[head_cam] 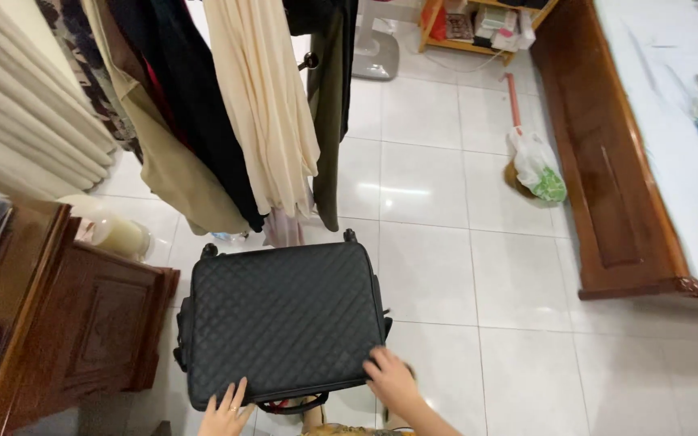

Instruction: The person is seen packing personal items into a bag and a suitcase, and then cleaning out a small trash bin.

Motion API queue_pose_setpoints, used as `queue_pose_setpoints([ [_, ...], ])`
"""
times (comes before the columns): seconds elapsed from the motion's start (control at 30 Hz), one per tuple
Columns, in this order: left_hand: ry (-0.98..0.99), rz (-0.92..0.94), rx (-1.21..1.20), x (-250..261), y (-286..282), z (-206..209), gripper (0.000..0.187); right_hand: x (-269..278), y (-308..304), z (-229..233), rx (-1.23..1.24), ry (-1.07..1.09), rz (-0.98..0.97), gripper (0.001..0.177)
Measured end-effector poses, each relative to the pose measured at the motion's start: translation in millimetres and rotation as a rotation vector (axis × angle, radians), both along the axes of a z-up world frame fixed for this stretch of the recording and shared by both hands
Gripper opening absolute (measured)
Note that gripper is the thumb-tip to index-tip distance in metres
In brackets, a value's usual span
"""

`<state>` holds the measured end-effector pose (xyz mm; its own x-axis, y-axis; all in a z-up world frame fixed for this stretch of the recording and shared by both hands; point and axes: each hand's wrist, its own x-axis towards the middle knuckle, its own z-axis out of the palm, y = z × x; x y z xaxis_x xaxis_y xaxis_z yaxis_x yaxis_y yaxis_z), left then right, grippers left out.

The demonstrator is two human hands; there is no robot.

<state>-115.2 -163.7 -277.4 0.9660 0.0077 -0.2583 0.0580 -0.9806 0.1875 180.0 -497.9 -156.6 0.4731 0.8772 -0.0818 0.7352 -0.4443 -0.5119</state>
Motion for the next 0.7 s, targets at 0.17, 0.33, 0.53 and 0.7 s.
queue_pose_setpoints([
  [0.17,0.423,0.177,0.120,29.0,-59.2,1.6,0.031,15.5,-24.1,-10.2,0.051,0.211,0.022,0.025],
  [0.33,0.494,0.506,0.094,153.8,-141.1,119.5,0.042,81.7,-73.2,24.1,0.116,0.425,-0.105,0.023],
  [0.53,0.388,0.728,-0.367,294.8,-225.8,165.1,0.050,198.9,-191.7,31.7,0.159,0.775,-0.544,0.021],
  [0.7,0.262,0.726,-0.596,393.5,-269.2,212.5,0.049,294.7,-280.7,36.9,0.244,0.780,-0.897,0.030],
])
